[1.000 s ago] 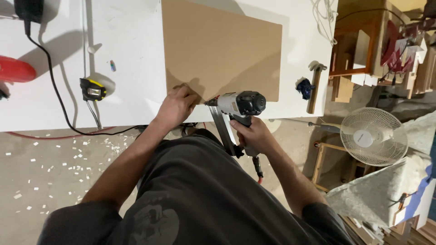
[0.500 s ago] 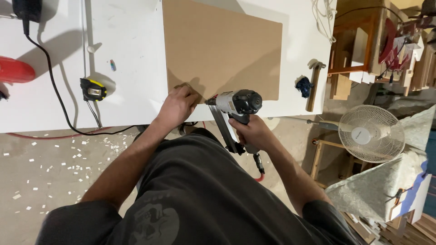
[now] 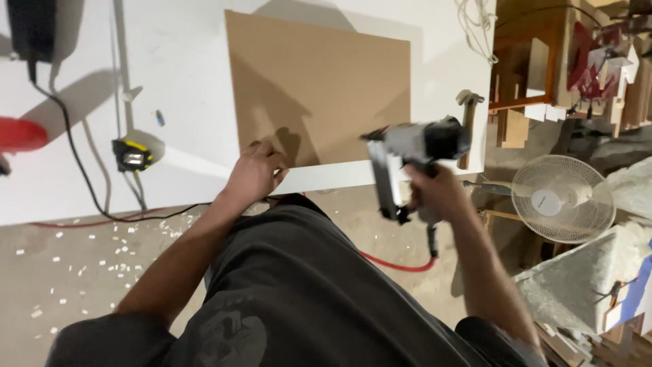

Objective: Assembling a wooden box by applying glue and nailing a back panel using a pneumatic nail gun

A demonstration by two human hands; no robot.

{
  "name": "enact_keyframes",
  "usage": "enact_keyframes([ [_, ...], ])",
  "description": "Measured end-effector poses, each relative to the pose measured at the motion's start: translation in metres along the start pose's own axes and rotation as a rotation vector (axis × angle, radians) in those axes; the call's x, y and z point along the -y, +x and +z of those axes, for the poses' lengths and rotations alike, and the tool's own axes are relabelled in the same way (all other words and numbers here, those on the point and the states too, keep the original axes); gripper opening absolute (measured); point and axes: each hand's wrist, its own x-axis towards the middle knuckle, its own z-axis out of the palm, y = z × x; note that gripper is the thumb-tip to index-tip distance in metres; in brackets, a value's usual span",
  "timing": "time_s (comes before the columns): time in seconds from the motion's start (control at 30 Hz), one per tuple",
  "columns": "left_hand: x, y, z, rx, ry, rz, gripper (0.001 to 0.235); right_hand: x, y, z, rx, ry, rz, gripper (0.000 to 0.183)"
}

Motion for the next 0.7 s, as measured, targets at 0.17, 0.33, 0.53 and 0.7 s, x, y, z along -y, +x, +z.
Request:
enact_keyframes([
  [0.17, -0.001, 0.077, 0.031, 0.148, 0.111, 0.031, 0.026, 0.019, 0.057, -0.069, -0.162, -0.02, -0.104, 0.042],
  [0.33, -0.021, 0.193, 0.064, 0.173, 0.19, 0.076, 0.036, 0.026, 0.173, -0.095, -0.119, 0.135, -0.216, 0.028],
  [0.53, -0.031, 0.254, 0.084, 0.361, 0.264, 0.002, 0.054, 0.051, 0.241, -0.098, 0.045, 0.362, -0.162, 0.035],
  [0.7, -0.029, 0.254, 0.083, 0.257, 0.226, 0.031, 0.057, 0.067, 0.254, -0.092, 0.062, 0.324, -0.186, 0.034],
])
